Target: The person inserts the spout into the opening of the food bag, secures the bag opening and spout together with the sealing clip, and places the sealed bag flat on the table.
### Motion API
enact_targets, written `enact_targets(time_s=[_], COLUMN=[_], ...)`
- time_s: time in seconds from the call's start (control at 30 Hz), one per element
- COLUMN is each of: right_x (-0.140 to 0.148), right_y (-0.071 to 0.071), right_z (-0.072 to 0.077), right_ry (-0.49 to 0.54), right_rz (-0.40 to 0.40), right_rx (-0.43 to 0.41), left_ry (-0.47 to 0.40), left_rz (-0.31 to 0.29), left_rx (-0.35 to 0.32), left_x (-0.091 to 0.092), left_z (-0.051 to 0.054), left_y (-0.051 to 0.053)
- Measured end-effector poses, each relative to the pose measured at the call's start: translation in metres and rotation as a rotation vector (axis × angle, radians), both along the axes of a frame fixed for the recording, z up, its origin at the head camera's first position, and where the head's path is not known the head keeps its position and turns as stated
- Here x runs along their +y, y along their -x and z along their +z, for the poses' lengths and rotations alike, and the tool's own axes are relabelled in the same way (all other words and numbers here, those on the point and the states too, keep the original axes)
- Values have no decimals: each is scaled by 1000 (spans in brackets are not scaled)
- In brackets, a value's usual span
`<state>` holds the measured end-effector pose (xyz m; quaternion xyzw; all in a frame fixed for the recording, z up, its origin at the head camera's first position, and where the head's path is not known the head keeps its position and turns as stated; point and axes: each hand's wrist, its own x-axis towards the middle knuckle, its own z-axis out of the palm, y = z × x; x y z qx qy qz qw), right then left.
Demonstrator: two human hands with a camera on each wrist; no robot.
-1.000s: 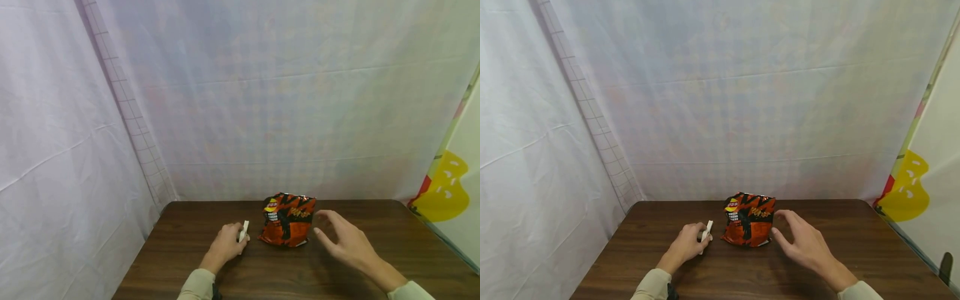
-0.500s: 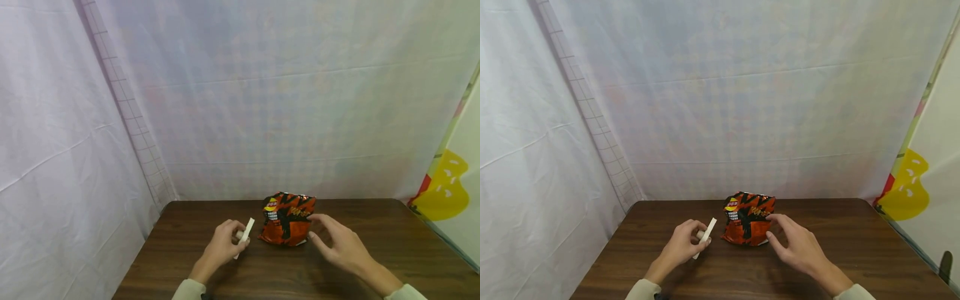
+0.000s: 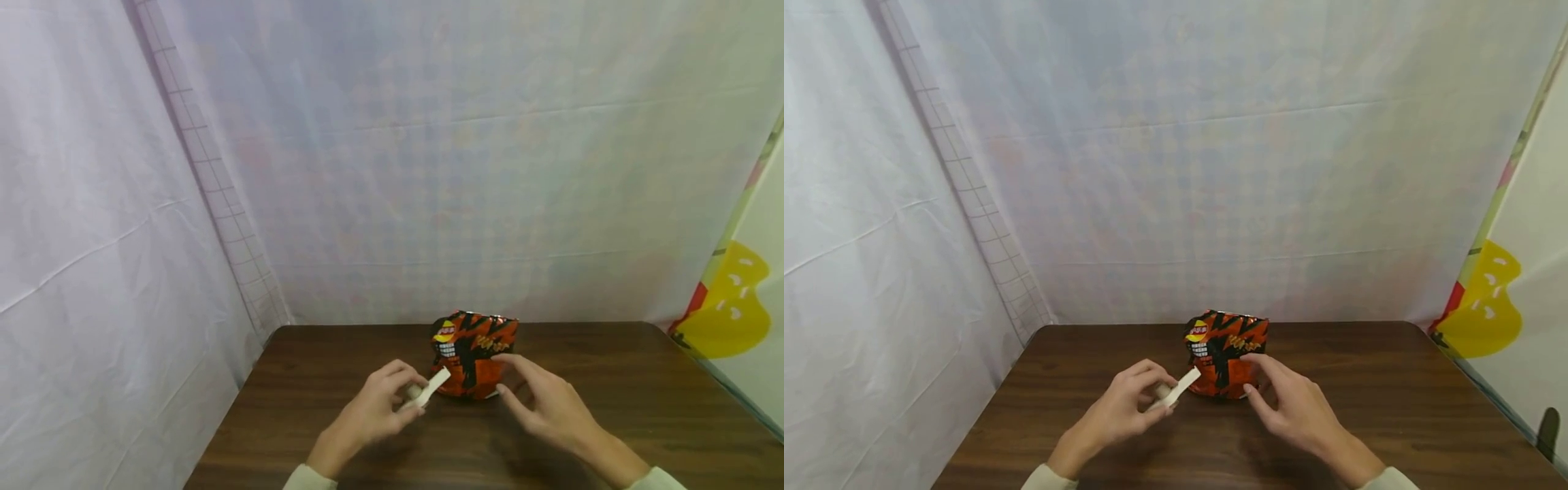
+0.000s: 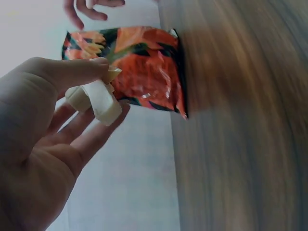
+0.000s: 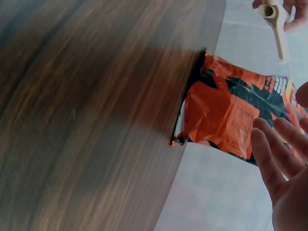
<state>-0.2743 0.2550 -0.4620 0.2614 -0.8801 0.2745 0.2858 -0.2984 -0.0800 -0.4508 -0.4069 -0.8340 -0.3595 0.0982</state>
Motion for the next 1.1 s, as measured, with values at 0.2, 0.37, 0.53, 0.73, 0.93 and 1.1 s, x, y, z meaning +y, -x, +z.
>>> enact_targets(time_s=[0.2, 0.37, 0.53, 0.73, 0.93, 1.1], right_x=[-7, -10, -13, -16, -17, -16], right_y=[2, 3, 1, -3, -5, -3], right_z=[0, -2, -4, -7, -12, -13], right_ry=[-11, -13, 23, 76, 109, 123], right_rz=[15, 35, 107, 204, 281, 332], right_rx=[22, 50, 50, -9, -25, -26], left_ry=[48, 62, 72, 103, 110, 76], left_rz=[-53, -102, -161, -181, -182, -176], left_rx=[5, 71, 160, 215, 216, 185], left_x=[11, 19, 27, 32, 33, 33], left_z=[12, 14, 12, 10, 6, 5], left_y=[-6, -9, -12, -13, -15, -16])
